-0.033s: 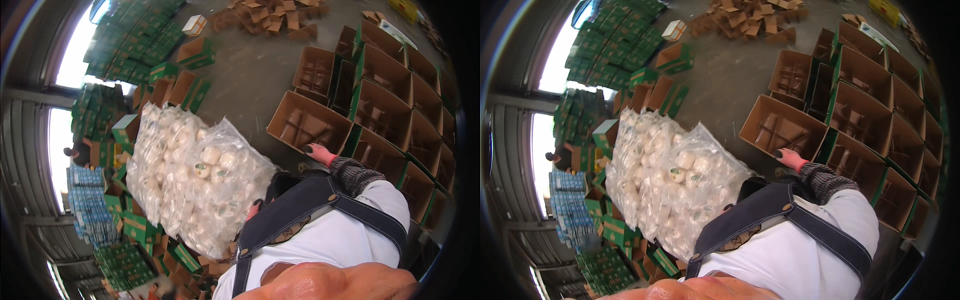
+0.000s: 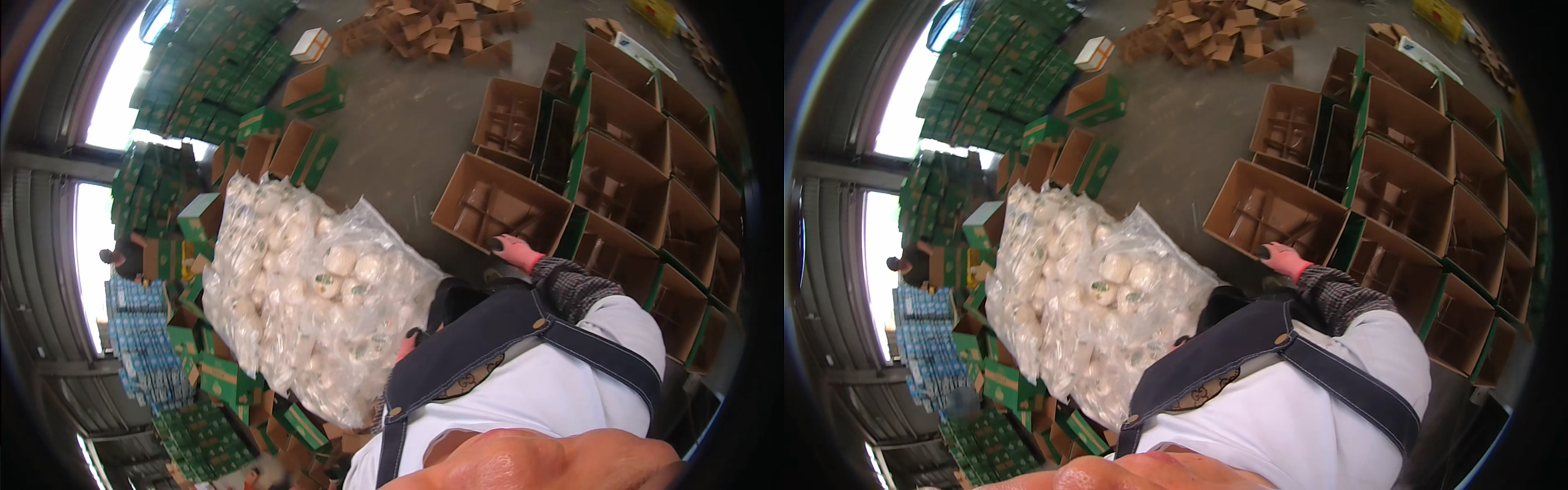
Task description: The person assembles cardboard boxes by inserting cardboard dividers into them and then stacks the assembled boxes on the floor of a warehouse.
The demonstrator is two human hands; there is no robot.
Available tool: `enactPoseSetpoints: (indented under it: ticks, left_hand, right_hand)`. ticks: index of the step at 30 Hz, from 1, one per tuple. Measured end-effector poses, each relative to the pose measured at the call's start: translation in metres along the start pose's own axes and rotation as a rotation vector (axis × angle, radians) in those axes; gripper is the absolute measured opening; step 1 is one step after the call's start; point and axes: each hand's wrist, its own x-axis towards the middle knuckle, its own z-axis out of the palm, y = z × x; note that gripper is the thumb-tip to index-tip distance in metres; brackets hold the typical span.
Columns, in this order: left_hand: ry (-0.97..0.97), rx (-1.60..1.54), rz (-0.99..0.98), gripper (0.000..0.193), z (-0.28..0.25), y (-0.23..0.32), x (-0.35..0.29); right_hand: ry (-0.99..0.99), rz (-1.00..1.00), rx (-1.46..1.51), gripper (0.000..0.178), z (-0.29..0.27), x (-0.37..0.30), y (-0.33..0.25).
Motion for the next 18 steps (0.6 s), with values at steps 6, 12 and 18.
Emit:
enactPoseSetpoints:
  ticks: [6, 12, 18]
  left_hand:
    - [-0.082, -0.056, 0.000, 0.031, -0.120, -0.008, 0.098]
    - [-0.188, 0.279, 0.367, 0.035, -0.256, 0.064, 0.247]
    - [-0.297, 0.360, 0.369, 0.034, -0.420, 0.132, 0.399]
  right_hand:
    - [-0.030, 0.197, -0.119, 0.060, 0.023, 0.107, -0.034]
    - [0.190, 0.559, 0.061, 0.075, 0.031, 0.212, -0.080]
    - [0.505, 0.892, -0.116, 0.084, 0.082, 0.285, -0.067]
